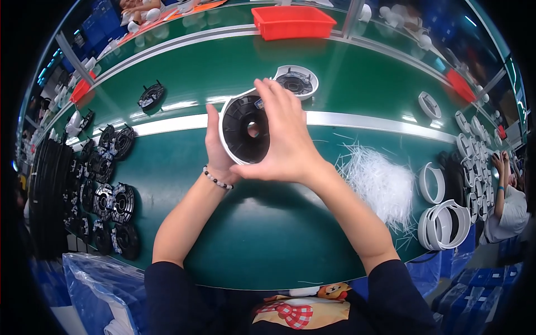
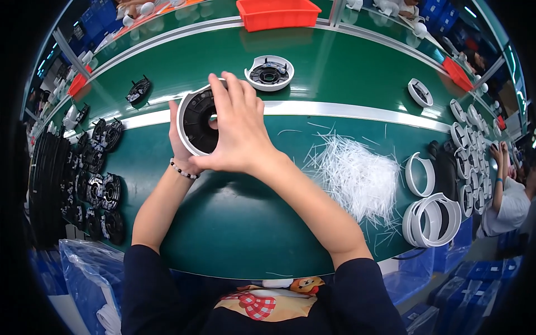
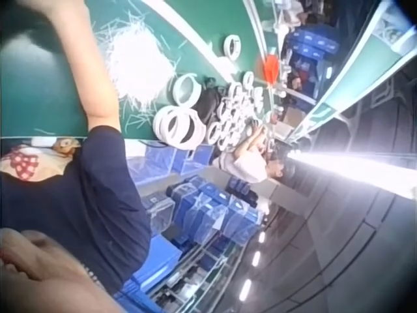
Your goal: Assembling circular electronic components into white plastic housings on an assembly line.
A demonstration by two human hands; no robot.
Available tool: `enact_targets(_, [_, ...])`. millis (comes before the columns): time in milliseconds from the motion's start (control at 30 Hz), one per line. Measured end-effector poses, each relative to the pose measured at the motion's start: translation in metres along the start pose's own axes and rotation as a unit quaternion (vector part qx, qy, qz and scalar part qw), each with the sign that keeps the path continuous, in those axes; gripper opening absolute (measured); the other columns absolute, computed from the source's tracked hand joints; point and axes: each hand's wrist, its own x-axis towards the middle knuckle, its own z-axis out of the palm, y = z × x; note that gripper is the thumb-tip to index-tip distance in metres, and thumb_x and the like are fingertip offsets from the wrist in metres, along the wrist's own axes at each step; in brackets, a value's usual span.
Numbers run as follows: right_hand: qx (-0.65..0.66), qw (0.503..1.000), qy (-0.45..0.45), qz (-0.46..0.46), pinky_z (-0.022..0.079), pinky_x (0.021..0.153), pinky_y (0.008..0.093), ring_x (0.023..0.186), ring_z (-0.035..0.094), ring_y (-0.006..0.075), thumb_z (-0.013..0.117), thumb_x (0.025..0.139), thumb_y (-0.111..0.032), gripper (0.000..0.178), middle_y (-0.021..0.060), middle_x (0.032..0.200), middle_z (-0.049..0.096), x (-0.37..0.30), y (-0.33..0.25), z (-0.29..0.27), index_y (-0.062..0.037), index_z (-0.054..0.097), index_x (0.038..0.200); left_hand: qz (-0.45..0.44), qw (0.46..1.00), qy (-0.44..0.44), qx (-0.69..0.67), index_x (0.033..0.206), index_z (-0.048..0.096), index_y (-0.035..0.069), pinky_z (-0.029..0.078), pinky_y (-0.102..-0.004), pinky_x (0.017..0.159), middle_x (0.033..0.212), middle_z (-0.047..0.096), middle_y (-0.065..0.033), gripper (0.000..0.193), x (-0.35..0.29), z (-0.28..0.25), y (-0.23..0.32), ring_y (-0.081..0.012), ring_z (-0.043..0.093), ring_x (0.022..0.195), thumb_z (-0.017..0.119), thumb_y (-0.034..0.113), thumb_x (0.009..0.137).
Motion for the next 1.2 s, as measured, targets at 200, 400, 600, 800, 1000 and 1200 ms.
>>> enact_targets(200, [-0.018, 0.995, 0.003, 0.103, 0.026, 0.094, 0.0445, 0.112, 0.029, 0.0406, 0.076, 0.042, -0.042, 0.108, 0.0278, 0.123, 0.029, 0.004, -0.011, 0.009, 0.0097, 0.024, 0.122, -0.007, 1.0, -0.02, 0.018, 0.114, 0.044, 0.005, 0.046, -0.0304, 0.079, 0.102, 0.052, -0.0087, 0.077, -0.005, -0.01, 0.006, -0.0177, 0.052, 0.093, 0.025, 0.069, 0.076])
enact_targets(400, [0.03, 0.998, -0.025, -0.04, 0.028, 0.094, 0.0437, 0.11, 0.031, 0.0402, 0.077, 0.04, -0.042, 0.11, 0.0257, 0.121, 0.031, 0.006, 0.001, -0.002, 0.0083, 0.024, 0.123, -0.028, 0.996, -0.083, 0.014, 0.115, 0.043, 0.005, 0.046, -0.0326, 0.082, 0.106, 0.051, -0.0108, 0.077, -0.004, -0.008, 0.012, -0.0198, 0.052, 0.098, 0.021, 0.068, 0.078])
enact_targets(600, [-0.006, 0.995, -0.075, -0.071, 0.027, 0.093, 0.0452, 0.112, 0.031, 0.0397, 0.075, 0.04, -0.043, 0.108, 0.0242, 0.121, 0.03, 0.016, 0.004, -0.004, 0.0039, 0.026, 0.124, -0.06, 0.984, -0.153, -0.068, 0.114, 0.044, 0.004, 0.046, -0.0341, 0.082, 0.108, 0.051, -0.0119, 0.063, 0.003, -0.018, 0.018, -0.0214, 0.052, 0.098, 0.03, 0.056, 0.083])
enact_targets(800, [0.017, 0.984, 0.122, -0.132, 0.026, 0.09, 0.0476, 0.115, 0.028, 0.0418, 0.07, 0.042, -0.044, 0.107, 0.0246, 0.128, 0.025, -0.001, 0.008, 0.016, 0.0008, 0.023, 0.127, -0.025, 0.993, -0.113, -0.01, 0.108, 0.048, -0.002, 0.043, -0.0372, 0.085, 0.103, 0.055, -0.0128, 0.049, -0.013, -0.001, 0.026, -0.0245, 0.054, 0.093, 0.046, 0.03, 0.071])
enact_targets(1000, [0.018, 0.985, 0.061, -0.162, 0.024, 0.091, 0.0473, 0.119, 0.024, 0.0415, 0.069, 0.045, -0.046, 0.11, 0.025, 0.131, 0.02, 0.017, 0.003, 0.024, 0.0021, 0.016, 0.129, 0.028, 0.995, -0.083, 0.044, 0.124, 0.035, 0.004, 0.033, -0.037, 0.095, 0.122, 0.043, -0.0117, 0.065, -0.02, -0.021, 0.027, -0.0235, 0.042, 0.112, 0.056, 0.034, 0.07])
enact_targets(1200, [-0.01, 0.996, -0.037, -0.076, 0.018, 0.096, 0.0527, 0.12, 0.022, 0.0416, 0.071, 0.051, -0.049, 0.109, 0.0224, 0.13, 0.026, 0.024, 0.029, 0.022, 0.0029, 0.017, 0.129, 0.015, 0.998, 0.06, 0.011, 0.111, 0.045, 0.001, 0.041, -0.0372, 0.089, 0.107, 0.053, -0.0135, 0.042, 0.01, -0.005, 0.023, -0.0247, 0.053, 0.097, 0.041, 0.024, 0.077])
